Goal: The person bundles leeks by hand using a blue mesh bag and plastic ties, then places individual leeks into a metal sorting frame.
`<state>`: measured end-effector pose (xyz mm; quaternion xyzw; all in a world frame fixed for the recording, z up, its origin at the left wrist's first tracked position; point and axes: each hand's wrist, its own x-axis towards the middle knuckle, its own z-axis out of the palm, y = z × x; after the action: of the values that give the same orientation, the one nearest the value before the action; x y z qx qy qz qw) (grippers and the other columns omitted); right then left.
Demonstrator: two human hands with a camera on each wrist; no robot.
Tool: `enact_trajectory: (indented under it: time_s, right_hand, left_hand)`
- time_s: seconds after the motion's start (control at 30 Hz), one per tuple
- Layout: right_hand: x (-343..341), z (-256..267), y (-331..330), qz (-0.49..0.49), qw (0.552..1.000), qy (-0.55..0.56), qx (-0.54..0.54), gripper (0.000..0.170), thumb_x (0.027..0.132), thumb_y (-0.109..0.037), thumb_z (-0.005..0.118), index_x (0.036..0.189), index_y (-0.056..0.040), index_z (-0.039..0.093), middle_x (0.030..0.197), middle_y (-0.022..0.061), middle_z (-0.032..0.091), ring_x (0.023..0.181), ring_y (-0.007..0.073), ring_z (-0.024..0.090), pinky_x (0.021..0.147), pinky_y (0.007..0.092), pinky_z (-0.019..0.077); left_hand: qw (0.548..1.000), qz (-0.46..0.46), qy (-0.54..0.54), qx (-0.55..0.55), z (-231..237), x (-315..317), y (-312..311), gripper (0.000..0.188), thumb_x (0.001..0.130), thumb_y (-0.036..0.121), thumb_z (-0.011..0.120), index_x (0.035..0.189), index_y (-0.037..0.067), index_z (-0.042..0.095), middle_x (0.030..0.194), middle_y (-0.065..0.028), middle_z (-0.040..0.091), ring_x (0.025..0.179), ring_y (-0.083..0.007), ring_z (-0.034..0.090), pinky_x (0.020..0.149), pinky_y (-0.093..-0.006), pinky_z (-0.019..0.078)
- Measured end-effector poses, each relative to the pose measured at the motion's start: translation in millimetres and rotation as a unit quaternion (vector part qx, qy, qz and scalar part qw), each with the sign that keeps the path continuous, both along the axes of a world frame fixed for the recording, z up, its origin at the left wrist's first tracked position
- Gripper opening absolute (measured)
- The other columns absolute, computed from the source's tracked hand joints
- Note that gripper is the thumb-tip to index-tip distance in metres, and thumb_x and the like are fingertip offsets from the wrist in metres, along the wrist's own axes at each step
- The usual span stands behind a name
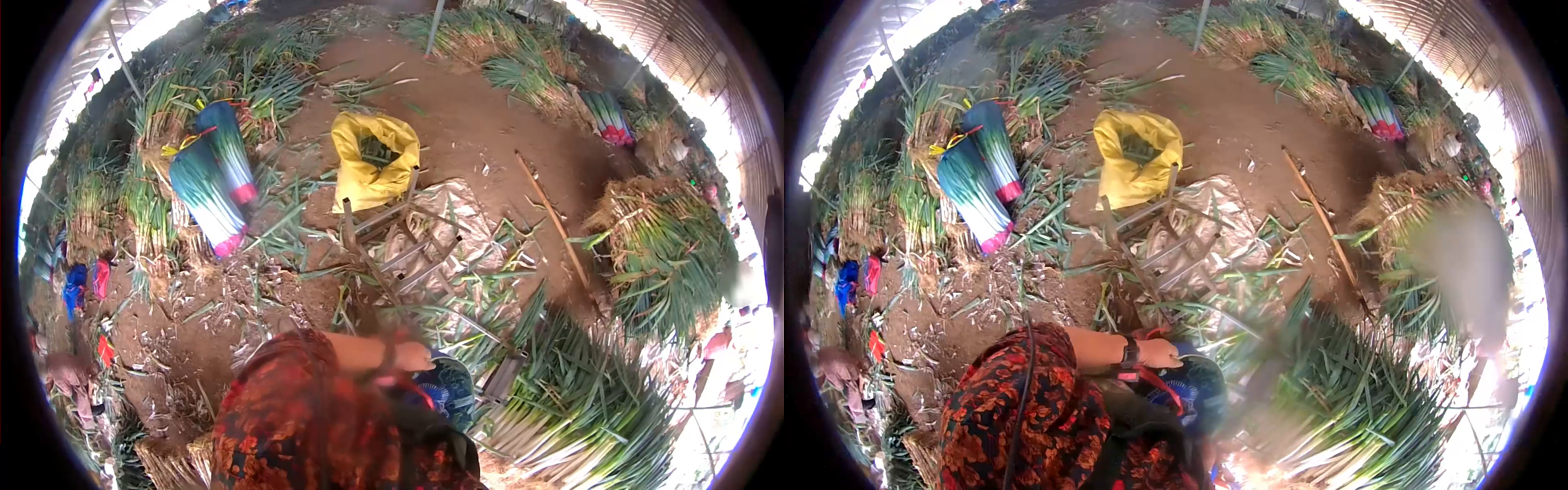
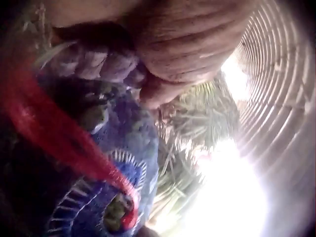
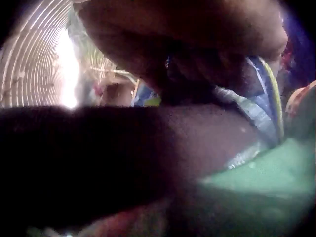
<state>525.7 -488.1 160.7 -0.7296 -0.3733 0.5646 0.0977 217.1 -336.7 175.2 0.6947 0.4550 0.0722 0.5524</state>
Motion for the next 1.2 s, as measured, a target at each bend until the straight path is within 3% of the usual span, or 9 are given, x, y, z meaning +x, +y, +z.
enact_trajectory:
  time_s: [0.2,0.37,0.5,0.57,0.63,0.77,1.0,1.1,1.2]
  right_hand:
    - [26.8,8.3,-36.3,0.016,0.999,0.000,0.032,0.017,0.088,-0.018,0.061,0.097,-0.0038,0.064,0.069,0.0042,0.062,0.064,0.0158,0.060,0.058,0.0317,0.0485]
    - [53.0,0.1,-35.4,0.077,0.991,0.051,0.100,0.016,0.089,-0.018,0.062,0.096,-0.0040,0.064,0.067,0.0027,0.061,0.062,0.0136,0.059,0.056,0.0307,0.0482]
    - [50.3,-21.1,-11.8,-0.235,0.928,0.283,-0.056,0.021,0.089,-0.019,0.061,0.102,-0.0018,0.062,0.084,0.0086,0.065,0.073,0.0206,0.063,0.067,0.0343,0.0519]
    - [67.5,-31.0,-9.6,-0.229,0.920,0.300,-0.104,0.026,0.089,-0.018,0.060,0.109,-0.0014,0.060,0.094,0.0108,0.066,0.085,0.0246,0.065,0.079,0.0382,0.0533]
    - [77.2,-27.1,-16.6,-0.237,0.906,0.329,-0.120,0.029,0.089,-0.017,0.058,0.114,-0.0018,0.058,0.100,0.0117,0.067,0.091,0.0264,0.066,0.084,0.0402,0.0540]
    - [55.9,-5.6,-2.4,-0.279,0.896,0.329,-0.108,0.024,0.089,-0.016,0.059,0.110,-0.0048,0.059,0.092,0.0085,0.067,0.081,0.0239,0.065,0.075,0.0389,0.0547]
    - [15.5,49.7,37.6,-0.330,0.877,0.315,-0.147,0.011,0.085,-0.013,0.065,0.095,-0.0093,0.060,0.071,0.0009,0.060,0.057,0.0179,0.057,0.059,0.0355,0.0530]
    - [-2.9,59.2,50.1,-0.354,0.875,0.287,-0.163,0.009,0.086,-0.011,0.062,0.095,-0.0073,0.060,0.075,0.0028,0.062,0.060,0.0196,0.059,0.063,0.0368,0.0543]
    - [18.0,41.4,49.9,-0.305,0.890,0.293,-0.171,0.022,0.088,-0.012,0.055,0.107,-0.0001,0.058,0.096,0.0137,0.065,0.084,0.0309,0.064,0.077,0.0466,0.0545]
  left_hand:
    - [0.990,-0.108,-0.036,0.079,34.9,12.6,18.0,0.043,0.089,0.043,0.061,0.079,0.001,0.058,0.075,-0.0188,0.059,0.065,-0.0337,0.055,0.061,-0.0446,0.0425]
    - [0.995,0.047,-0.017,0.086,-5.0,5.4,41.6,0.045,0.077,0.045,0.070,0.079,0.001,0.060,0.070,-0.0194,0.057,0.066,-0.0305,0.056,0.061,-0.0449,0.0437]
    - [0.996,0.058,-0.022,0.060,11.3,11.1,41.6,0.044,0.078,0.043,0.069,0.079,0.001,0.057,0.073,-0.0203,0.058,0.066,-0.0336,0.057,0.061,-0.0440,0.0443]
    - [0.981,0.092,-0.090,0.143,-2.0,9.0,34.0,0.041,0.078,0.040,0.070,0.078,0.002,0.056,0.069,-0.0198,0.055,0.063,-0.0301,0.053,0.060,-0.0437,0.0420]
    - [0.986,0.125,-0.100,-0.056,4.1,0.4,34.3,0.033,0.083,0.033,0.069,0.080,0.002,0.059,0.073,-0.0116,0.061,0.066,-0.0255,0.055,0.062,-0.0388,0.0447]
    - [0.990,0.125,-0.069,0.002,-7.1,-24.9,22.5,0.023,0.089,0.022,0.066,0.098,0.002,0.065,0.084,-0.0057,0.066,0.079,-0.0115,0.059,0.067,-0.0295,0.0472]
    - [0.888,0.445,-0.073,-0.096,-28.5,-67.9,-33.2,0.016,0.081,0.009,0.062,0.095,0.001,0.067,0.086,-0.0067,0.068,0.082,-0.0148,0.063,0.073,-0.0280,0.0493]
    - [0.954,0.282,-0.083,-0.054,-79.5,-65.2,-79.2,0.015,0.077,0.010,0.064,0.088,0.000,0.066,0.083,-0.0076,0.066,0.078,-0.0151,0.061,0.069,-0.0291,0.0484]
    - [0.920,0.322,-0.092,-0.204,-66.0,-42.4,-95.7,0.018,0.075,0.012,0.067,0.087,0.000,0.065,0.084,-0.0078,0.065,0.076,-0.0148,0.059,0.069,-0.0295,0.0477]
